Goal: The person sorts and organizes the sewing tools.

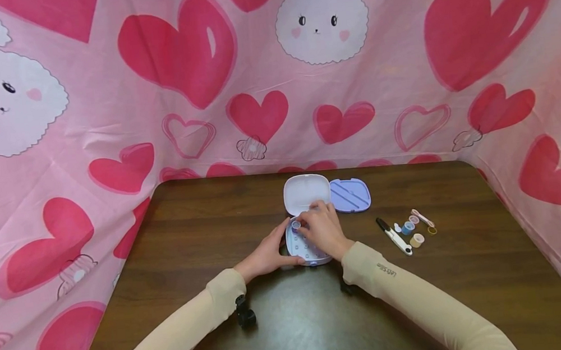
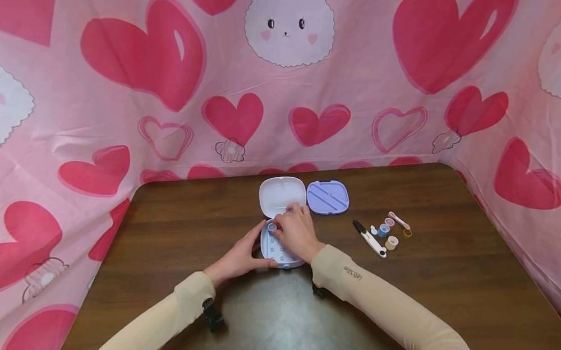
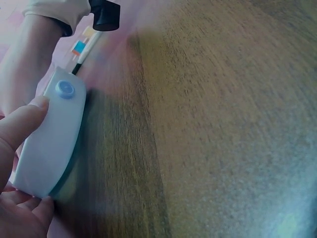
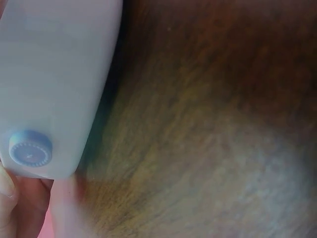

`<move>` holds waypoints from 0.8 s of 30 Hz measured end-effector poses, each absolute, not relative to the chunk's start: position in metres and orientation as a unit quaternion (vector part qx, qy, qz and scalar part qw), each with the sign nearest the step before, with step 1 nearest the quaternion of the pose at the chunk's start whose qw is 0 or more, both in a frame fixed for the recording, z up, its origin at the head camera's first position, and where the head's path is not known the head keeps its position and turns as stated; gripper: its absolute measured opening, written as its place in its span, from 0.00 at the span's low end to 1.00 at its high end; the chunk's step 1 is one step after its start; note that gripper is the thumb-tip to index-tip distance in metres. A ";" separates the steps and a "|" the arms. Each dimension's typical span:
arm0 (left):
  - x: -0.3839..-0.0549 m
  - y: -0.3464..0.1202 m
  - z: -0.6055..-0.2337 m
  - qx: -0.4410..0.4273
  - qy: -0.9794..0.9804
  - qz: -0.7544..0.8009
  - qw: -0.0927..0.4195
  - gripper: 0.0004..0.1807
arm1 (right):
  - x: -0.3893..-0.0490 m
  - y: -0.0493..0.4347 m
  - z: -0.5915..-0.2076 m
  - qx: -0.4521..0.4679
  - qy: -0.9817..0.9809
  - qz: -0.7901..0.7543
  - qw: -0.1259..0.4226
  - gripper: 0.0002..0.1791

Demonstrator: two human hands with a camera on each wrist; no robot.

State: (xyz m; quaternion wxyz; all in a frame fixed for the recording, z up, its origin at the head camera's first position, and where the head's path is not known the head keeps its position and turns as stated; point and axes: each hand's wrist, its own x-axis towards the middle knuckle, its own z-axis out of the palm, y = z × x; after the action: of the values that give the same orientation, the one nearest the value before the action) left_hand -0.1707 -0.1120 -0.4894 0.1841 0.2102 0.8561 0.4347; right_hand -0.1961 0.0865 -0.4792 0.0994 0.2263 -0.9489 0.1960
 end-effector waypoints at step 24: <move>-0.169 -0.113 -0.487 0.219 0.850 0.446 0.173 0.61 | -0.193 0.084 -0.482 0.236 -0.950 0.173 0.112 0.10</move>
State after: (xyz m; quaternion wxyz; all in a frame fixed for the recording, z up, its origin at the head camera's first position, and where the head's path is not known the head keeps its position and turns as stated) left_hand -0.1688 -0.1126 -0.4875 0.1726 0.2191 0.8505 0.4460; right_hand -0.1930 0.0844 -0.4817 0.1124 0.2357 -0.9498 0.1725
